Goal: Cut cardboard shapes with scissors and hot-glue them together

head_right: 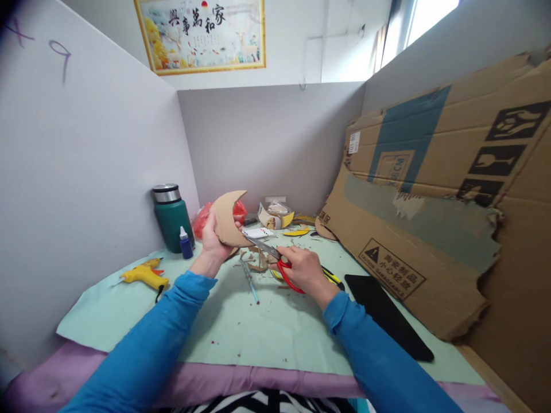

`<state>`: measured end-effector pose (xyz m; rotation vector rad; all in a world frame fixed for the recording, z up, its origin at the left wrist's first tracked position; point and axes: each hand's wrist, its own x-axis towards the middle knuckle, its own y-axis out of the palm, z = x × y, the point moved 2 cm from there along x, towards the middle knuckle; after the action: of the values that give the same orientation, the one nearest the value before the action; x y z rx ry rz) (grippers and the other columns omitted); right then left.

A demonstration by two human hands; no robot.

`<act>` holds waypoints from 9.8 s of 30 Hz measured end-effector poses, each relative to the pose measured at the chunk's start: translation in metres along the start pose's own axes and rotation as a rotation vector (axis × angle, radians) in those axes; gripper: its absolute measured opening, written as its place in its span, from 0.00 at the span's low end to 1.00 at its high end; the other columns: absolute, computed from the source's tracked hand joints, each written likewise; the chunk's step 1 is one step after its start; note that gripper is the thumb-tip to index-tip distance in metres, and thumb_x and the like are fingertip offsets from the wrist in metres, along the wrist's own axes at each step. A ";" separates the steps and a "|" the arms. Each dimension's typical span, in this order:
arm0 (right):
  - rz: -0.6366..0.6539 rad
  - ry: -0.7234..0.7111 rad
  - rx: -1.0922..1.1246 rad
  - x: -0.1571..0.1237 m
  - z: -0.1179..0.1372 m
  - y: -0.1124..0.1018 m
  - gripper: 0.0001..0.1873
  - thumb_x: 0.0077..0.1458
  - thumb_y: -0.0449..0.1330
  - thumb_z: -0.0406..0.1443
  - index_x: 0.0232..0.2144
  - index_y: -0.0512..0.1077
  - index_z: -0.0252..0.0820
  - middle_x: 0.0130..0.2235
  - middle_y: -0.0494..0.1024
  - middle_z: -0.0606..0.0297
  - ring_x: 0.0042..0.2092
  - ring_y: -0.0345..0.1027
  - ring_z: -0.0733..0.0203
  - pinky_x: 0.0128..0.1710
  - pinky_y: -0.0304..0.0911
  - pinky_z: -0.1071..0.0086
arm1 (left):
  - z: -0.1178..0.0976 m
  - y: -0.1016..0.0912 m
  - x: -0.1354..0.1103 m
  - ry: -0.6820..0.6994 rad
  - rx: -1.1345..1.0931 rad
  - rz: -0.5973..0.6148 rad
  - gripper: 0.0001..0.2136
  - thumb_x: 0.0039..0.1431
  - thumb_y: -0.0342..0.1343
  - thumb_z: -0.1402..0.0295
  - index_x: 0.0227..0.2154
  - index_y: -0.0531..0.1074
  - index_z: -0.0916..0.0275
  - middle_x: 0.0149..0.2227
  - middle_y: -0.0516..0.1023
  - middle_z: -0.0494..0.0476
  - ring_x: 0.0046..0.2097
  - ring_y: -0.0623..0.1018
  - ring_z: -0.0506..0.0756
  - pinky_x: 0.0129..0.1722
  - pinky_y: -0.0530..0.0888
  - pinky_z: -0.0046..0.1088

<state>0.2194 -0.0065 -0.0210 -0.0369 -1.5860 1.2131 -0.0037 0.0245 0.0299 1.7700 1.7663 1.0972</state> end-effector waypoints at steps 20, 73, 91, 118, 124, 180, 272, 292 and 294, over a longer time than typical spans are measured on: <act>0.014 0.163 0.076 0.000 0.007 -0.002 0.18 0.57 0.54 0.48 0.43 0.71 0.43 0.36 0.76 0.61 0.34 0.68 0.59 0.32 0.59 0.70 | 0.014 -0.001 0.003 0.025 0.070 0.032 0.21 0.56 0.53 0.52 0.43 0.74 0.66 0.31 0.80 0.58 0.30 0.77 0.53 0.35 0.75 0.30; -0.047 0.259 -0.063 -0.007 0.025 0.021 0.08 0.57 0.53 0.37 0.37 0.71 0.44 0.34 0.79 0.65 0.35 0.71 0.60 0.31 0.53 0.71 | 0.037 0.017 -0.021 0.138 0.183 0.097 0.25 0.56 0.51 0.49 0.50 0.71 0.61 0.52 0.74 0.60 0.54 0.72 0.61 0.51 0.71 0.35; -0.009 0.299 0.003 -0.006 0.020 0.019 0.17 0.60 0.51 0.43 0.47 0.67 0.43 0.41 0.76 0.59 0.39 0.70 0.57 0.35 0.60 0.69 | 0.025 0.021 -0.022 -0.021 0.004 0.161 0.18 0.54 0.56 0.61 0.46 0.73 0.63 0.42 0.79 0.59 0.48 0.76 0.59 0.51 0.70 0.37; -0.054 0.248 0.077 -0.005 0.016 0.013 0.21 0.58 0.52 0.35 0.54 0.67 0.43 0.44 0.78 0.59 0.43 0.72 0.58 0.41 0.64 0.70 | 0.028 0.014 -0.025 -0.074 0.301 0.505 0.23 0.45 0.65 0.74 0.47 0.71 0.63 0.49 0.75 0.62 0.51 0.74 0.60 0.53 0.68 0.38; -0.069 0.274 0.101 -0.005 0.014 0.015 0.21 0.58 0.52 0.36 0.54 0.67 0.44 0.44 0.79 0.59 0.43 0.73 0.58 0.42 0.65 0.70 | 0.027 0.014 -0.027 -0.083 0.291 0.517 0.24 0.44 0.65 0.74 0.48 0.70 0.63 0.49 0.75 0.62 0.51 0.74 0.61 0.52 0.68 0.38; -0.037 0.272 0.108 -0.002 0.015 0.013 0.26 0.59 0.50 0.37 0.59 0.61 0.42 0.46 0.76 0.57 0.45 0.70 0.56 0.44 0.65 0.67 | 0.030 0.011 -0.020 -0.084 0.336 0.512 0.18 0.54 0.60 0.63 0.47 0.70 0.63 0.49 0.74 0.64 0.51 0.73 0.60 0.49 0.70 0.38; -0.079 0.234 0.132 -0.005 0.016 0.018 0.26 0.58 0.50 0.35 0.60 0.60 0.41 0.47 0.75 0.56 0.46 0.71 0.55 0.46 0.66 0.65 | 0.031 0.010 -0.020 -0.073 0.417 0.538 0.19 0.52 0.61 0.64 0.47 0.70 0.62 0.50 0.73 0.63 0.49 0.74 0.58 0.46 0.71 0.35; -0.031 0.228 0.102 -0.004 0.013 0.015 0.29 0.55 0.52 0.32 0.60 0.59 0.40 0.47 0.76 0.58 0.43 0.72 0.56 0.42 0.67 0.67 | 0.033 0.009 -0.021 -0.093 0.440 0.574 0.21 0.50 0.63 0.66 0.48 0.70 0.62 0.52 0.72 0.63 0.50 0.73 0.60 0.48 0.70 0.35; -0.030 0.232 0.103 -0.004 0.014 0.015 0.29 0.55 0.52 0.32 0.60 0.59 0.40 0.47 0.77 0.58 0.43 0.72 0.56 0.42 0.67 0.67 | 0.033 0.009 -0.021 -0.095 0.449 0.571 0.21 0.50 0.63 0.66 0.48 0.71 0.62 0.51 0.73 0.63 0.49 0.74 0.60 0.48 0.70 0.35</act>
<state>0.2030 -0.0106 -0.0333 -0.0839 -1.3168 1.2192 0.0291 0.0106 0.0117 2.6644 1.5720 0.8186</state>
